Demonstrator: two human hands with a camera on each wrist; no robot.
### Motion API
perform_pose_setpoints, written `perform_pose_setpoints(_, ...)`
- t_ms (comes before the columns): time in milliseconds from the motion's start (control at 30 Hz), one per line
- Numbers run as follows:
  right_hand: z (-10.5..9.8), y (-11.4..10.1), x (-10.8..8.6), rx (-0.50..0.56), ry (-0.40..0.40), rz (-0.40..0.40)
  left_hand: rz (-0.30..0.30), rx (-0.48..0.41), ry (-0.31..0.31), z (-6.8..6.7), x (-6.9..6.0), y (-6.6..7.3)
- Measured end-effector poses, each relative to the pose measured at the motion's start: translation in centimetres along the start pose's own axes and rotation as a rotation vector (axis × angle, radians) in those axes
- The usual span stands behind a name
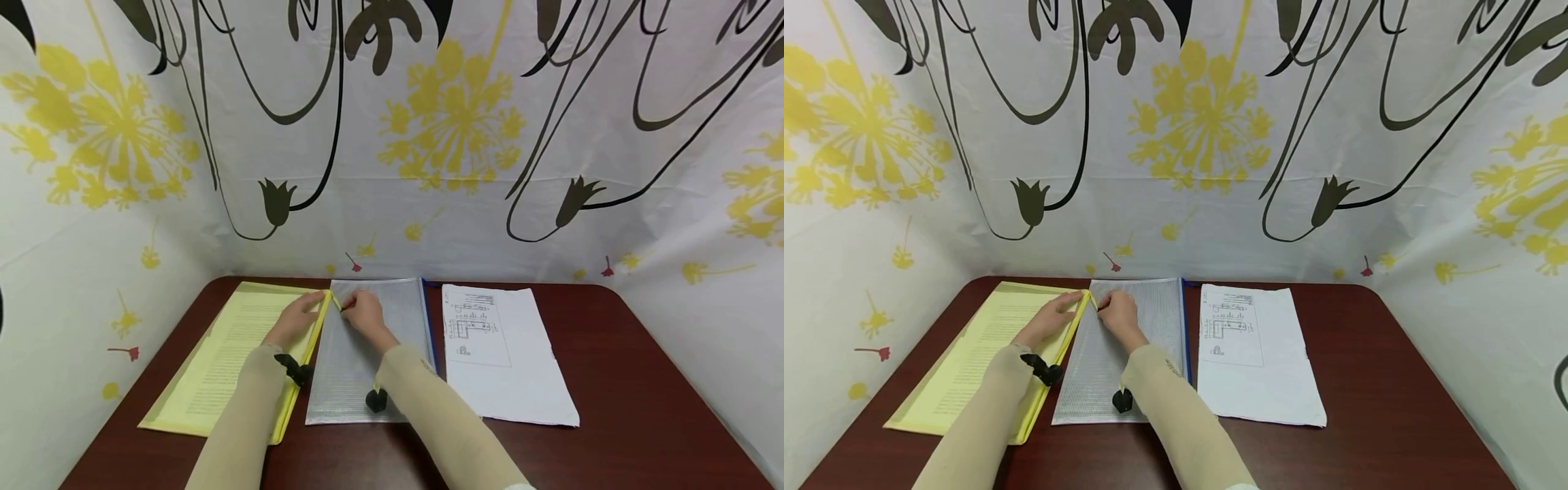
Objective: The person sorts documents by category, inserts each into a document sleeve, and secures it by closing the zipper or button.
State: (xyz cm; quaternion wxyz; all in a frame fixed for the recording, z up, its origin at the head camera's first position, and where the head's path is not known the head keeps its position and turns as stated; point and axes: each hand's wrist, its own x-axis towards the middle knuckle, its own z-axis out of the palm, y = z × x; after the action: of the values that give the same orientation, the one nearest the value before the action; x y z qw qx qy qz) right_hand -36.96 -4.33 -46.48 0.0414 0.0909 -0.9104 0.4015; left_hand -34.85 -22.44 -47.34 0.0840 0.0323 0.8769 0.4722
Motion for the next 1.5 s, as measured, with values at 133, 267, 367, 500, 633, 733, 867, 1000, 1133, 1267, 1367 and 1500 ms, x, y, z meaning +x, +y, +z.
perform_pose_setpoints(133, -0.1, 0.0, -0.2, -0.001, -0.001, -0.012, 0.004, 0.005, -0.004, 0.0, 0.0, 0.0)
perform_pose_setpoints(267, -0.3, 0.0, -0.4, -0.002, -0.003, -0.028, 0.028, 0.018, -0.002, -0.1, -0.3, 0.1)
perform_pose_setpoints(367, -0.3, 0.1, -0.5, 0.001, -0.003, -0.043, 0.038, 0.025, -0.008, -0.1, -0.4, 0.0)
perform_pose_setpoints(500, -0.3, 0.2, -0.7, 0.000, -0.003, -0.055, 0.022, 0.020, -0.015, -0.1, -0.2, -0.1)
perform_pose_setpoints(633, -0.2, 0.3, -0.6, -0.007, -0.012, -0.057, 0.017, 0.027, -0.015, -0.1, -0.2, 0.0)
perform_pose_setpoints(733, -0.1, 0.3, -0.7, -0.015, -0.021, -0.061, 0.015, 0.028, -0.019, -0.2, -0.2, 0.1)
perform_pose_setpoints(867, -0.2, 0.3, -0.9, -0.017, -0.039, -0.057, 0.021, 0.021, -0.022, -0.1, -0.2, 0.2)
perform_pose_setpoints(1000, -0.3, 0.1, -1.1, -0.012, -0.051, -0.048, 0.026, -0.009, -0.018, 0.0, 0.0, 0.1)
perform_pose_setpoints(1133, -0.4, -0.1, -1.3, -0.026, -0.063, -0.056, 0.031, -0.013, -0.016, 0.0, 0.2, -0.1)
perform_pose_setpoints(1267, -0.3, 0.0, -1.4, -0.023, -0.080, -0.057, 0.039, 0.028, -0.016, -0.1, 0.1, -0.1)
perform_pose_setpoints(1367, -0.2, 0.1, -1.6, -0.010, -0.079, -0.068, 0.034, 0.046, -0.016, -0.2, -0.1, 0.0)
perform_pose_setpoints(1500, -0.3, 0.1, -1.9, 0.012, -0.071, -0.085, 0.024, 0.051, -0.021, -0.2, -0.1, 0.3)
